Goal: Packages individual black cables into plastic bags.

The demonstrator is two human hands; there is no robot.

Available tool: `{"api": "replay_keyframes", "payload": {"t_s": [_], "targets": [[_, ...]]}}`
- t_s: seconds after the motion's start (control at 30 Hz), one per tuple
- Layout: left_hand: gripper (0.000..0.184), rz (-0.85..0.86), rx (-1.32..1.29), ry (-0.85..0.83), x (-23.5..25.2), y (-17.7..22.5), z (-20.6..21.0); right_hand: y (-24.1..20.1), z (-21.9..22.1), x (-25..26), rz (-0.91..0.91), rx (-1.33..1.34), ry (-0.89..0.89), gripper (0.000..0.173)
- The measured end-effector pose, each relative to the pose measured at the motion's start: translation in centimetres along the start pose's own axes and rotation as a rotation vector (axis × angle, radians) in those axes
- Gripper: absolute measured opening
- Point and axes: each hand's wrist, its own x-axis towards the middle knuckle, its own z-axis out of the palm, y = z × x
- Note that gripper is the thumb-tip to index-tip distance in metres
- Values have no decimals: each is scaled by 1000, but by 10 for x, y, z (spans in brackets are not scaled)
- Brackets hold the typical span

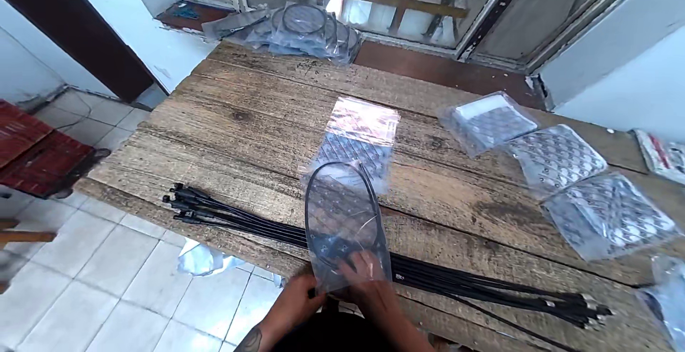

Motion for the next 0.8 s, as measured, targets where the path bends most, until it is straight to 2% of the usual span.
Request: {"api": "replay_keyframes", "payload": {"t_s": [0.1, 0.13, 0.2, 0.23, 0.3, 0.37, 0.4, 0.43, 0.5, 0.57, 0.63, 0.7, 0.8], "targets": [[31, 10, -151, 8, -3, -6, -2, -1, 5, -6, 73, 107, -18, 27], [35, 13, -319, -22, -5, -11, -5, 1, 4, -11, 31, 152, 1, 32], [50, -38, -733, -101, -4, -9, -11, 4, -7, -24, -73, 172, 121, 30], [47, -107, -892, -71, 1, -2, -9, 4, -19, -29, -62, 150, 204, 30], [38, -249, -1064, 135, 20, 15, 3, 14, -40, -36, 120, 62, 368, 42], [26, -294, -1093, 297, 29, 20, 12, 34, -52, -34, 414, -21, 394, 46], [22, -269, -1081, 292, 26, 18, 11, 44, -53, -32, 535, -3, 349, 46], [19, -227, -1035, 260, 21, 14, 6, 51, -53, -30, 632, 88, 275, 46], [16, -148, -842, 190, 8, 6, -5, 51, -56, -20, 776, 455, 42, 42], [19, -131, -773, 100, -2, 4, -12, 46, -51, -14, 867, 818, -118, 40], [26, -133, -803, 61, -3, 4, -13, 41, -40, -15, 923, 1046, -91, 31], [28, -135, -894, 146, -2, 3, -7, 38, -38, -19, 933, 1172, -69, 28], [35, -145, -1055, 396, -1, 5, 5, 37, -38, -21, 938, 1251, -91, 26]]}}
